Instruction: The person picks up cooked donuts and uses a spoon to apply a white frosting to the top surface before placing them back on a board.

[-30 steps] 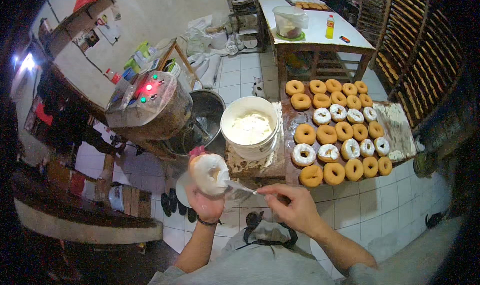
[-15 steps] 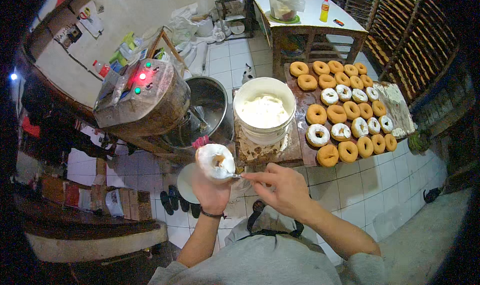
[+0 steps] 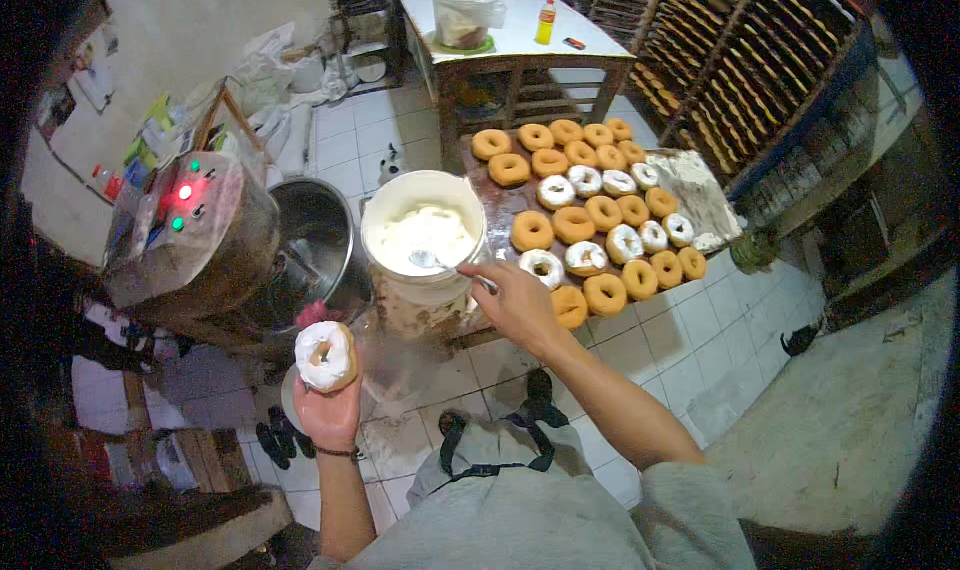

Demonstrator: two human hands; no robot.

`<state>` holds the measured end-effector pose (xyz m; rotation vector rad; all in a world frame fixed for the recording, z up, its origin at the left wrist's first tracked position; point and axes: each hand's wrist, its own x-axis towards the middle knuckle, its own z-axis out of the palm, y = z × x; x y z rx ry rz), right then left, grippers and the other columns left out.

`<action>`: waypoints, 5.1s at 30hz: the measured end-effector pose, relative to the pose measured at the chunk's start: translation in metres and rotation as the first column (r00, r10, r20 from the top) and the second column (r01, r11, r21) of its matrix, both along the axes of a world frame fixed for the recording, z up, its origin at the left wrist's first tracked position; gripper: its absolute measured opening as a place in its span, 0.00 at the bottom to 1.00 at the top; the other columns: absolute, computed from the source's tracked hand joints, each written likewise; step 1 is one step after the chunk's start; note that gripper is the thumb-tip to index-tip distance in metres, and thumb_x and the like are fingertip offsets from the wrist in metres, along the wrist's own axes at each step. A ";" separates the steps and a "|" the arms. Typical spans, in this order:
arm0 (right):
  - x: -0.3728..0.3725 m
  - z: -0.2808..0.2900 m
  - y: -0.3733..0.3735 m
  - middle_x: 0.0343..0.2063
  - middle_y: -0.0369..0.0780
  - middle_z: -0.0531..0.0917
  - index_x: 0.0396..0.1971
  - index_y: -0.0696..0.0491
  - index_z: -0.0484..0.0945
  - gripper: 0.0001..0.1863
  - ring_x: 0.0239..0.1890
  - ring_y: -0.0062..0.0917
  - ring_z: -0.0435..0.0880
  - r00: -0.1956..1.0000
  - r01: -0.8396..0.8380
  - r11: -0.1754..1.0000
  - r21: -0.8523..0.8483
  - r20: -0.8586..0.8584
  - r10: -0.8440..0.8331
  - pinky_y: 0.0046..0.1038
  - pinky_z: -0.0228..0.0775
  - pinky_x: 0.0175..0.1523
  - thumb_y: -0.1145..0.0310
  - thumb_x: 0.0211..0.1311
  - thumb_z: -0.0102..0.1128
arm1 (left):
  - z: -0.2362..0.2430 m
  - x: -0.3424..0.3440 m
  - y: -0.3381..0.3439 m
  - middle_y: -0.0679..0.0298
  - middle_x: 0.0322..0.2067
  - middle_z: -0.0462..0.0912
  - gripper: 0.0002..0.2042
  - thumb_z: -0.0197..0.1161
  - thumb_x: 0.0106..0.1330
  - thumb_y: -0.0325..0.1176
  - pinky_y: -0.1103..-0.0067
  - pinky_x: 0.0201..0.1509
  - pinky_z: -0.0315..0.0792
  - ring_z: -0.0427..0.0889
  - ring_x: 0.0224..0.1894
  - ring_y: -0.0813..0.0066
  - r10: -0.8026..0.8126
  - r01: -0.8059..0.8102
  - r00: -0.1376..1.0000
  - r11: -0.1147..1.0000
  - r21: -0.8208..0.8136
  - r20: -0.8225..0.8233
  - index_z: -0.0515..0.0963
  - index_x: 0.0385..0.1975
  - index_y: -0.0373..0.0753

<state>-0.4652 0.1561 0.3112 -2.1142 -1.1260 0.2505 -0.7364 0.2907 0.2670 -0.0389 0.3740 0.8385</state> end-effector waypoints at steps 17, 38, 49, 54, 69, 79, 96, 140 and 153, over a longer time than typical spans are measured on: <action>0.273 -0.083 -0.257 0.31 0.32 0.80 0.48 0.59 0.82 0.14 0.31 0.14 0.74 0.767 0.505 0.860 0.070 -0.495 -0.409 0.18 0.66 0.39 0.76 0.63 0.59 | -0.099 0.419 0.001 0.60 0.57 0.77 0.31 0.34 0.76 0.62 0.59 0.64 0.71 0.77 0.59 0.62 -0.376 0.397 0.917 0.897 0.198 -0.133 0.67 0.62 0.43; 0.393 -0.098 -0.373 0.22 0.29 0.68 0.54 0.53 0.80 0.16 0.21 0.13 0.61 0.654 0.681 0.732 -0.006 -0.444 -0.612 0.19 0.53 0.25 0.72 0.69 0.53 | -0.201 0.607 0.167 0.50 0.46 0.82 0.29 0.63 0.61 0.56 0.67 0.60 0.71 0.80 0.52 0.55 0.620 0.735 -0.444 0.665 0.133 -0.647 0.76 0.51 0.36; 0.460 -0.108 -0.246 0.25 0.28 0.69 0.58 0.54 0.76 0.19 0.26 0.10 0.65 0.534 0.752 0.642 0.149 -0.709 -0.461 0.16 0.59 0.30 0.66 0.70 0.53 | -0.023 0.518 -0.002 0.63 0.49 0.80 0.21 0.63 0.66 0.31 0.74 0.57 0.76 0.81 0.51 0.73 -0.071 0.180 0.961 0.897 0.405 -0.269 0.70 0.58 0.36; 0.407 -0.049 -0.069 0.35 0.34 0.84 0.48 0.57 0.82 0.14 0.35 0.19 0.81 0.761 0.021 0.948 0.317 -0.620 0.190 0.23 0.73 0.37 0.65 0.68 0.61 | 0.028 0.345 -0.119 0.53 0.63 0.70 0.27 0.59 0.68 0.34 0.59 0.73 0.62 0.69 0.67 0.58 -0.253 0.247 0.966 0.963 0.107 0.048 0.63 0.66 0.36; 0.113 0.051 0.114 0.25 0.49 0.86 0.34 0.45 0.90 0.12 0.29 0.42 0.86 0.727 -0.438 0.620 -0.651 0.150 0.670 0.41 0.79 0.38 0.60 0.58 0.60 | -0.017 0.107 -0.069 0.50 0.62 0.71 0.29 0.46 0.72 0.53 0.46 0.69 0.61 0.71 0.65 0.52 -0.086 0.091 0.996 0.982 -0.163 0.037 0.66 0.64 0.36; 0.090 0.041 0.125 0.19 0.32 0.82 0.40 0.53 0.89 0.12 0.19 0.14 0.72 0.811 -0.488 0.796 -0.359 -0.524 0.261 0.19 0.63 0.27 0.64 0.62 0.63 | -0.019 0.058 -0.010 0.53 0.61 0.74 0.30 0.42 0.74 0.58 0.46 0.69 0.62 0.72 0.64 0.53 -0.042 0.047 0.998 0.991 -0.122 0.043 0.69 0.63 0.40; 0.095 0.043 0.066 0.26 0.45 0.86 0.39 0.46 0.88 0.14 0.28 0.35 0.85 0.878 -0.373 0.838 -0.398 0.141 0.458 0.35 0.75 0.34 0.55 0.61 0.62 | 0.020 0.079 -0.088 0.55 0.58 0.76 0.29 0.42 0.72 0.58 0.45 0.69 0.61 0.74 0.62 0.53 0.173 -0.172 0.985 0.984 -0.053 0.006 0.71 0.59 0.42; 0.131 0.063 0.077 0.26 0.44 0.87 0.41 0.41 0.88 0.12 0.32 0.35 0.87 0.658 -0.398 0.679 -0.616 0.324 0.680 0.33 0.78 0.40 0.57 0.62 0.61 | -0.026 0.067 -0.095 0.56 0.57 0.78 0.29 0.40 0.76 0.57 0.61 0.70 0.65 0.77 0.60 0.58 -0.233 0.234 0.970 0.972 0.000 0.070 0.72 0.60 0.38; 0.085 0.058 0.088 0.26 0.39 0.81 0.42 0.46 0.89 0.15 0.30 0.30 0.81 0.762 -0.638 0.728 -0.252 -0.073 0.643 0.30 0.72 0.37 0.75 0.54 0.69 | -0.015 0.064 0.023 0.57 0.58 0.78 0.31 0.41 0.75 0.61 0.55 0.62 0.73 0.80 0.57 0.57 -0.449 0.446 0.886 0.894 0.046 0.118 0.69 0.64 0.42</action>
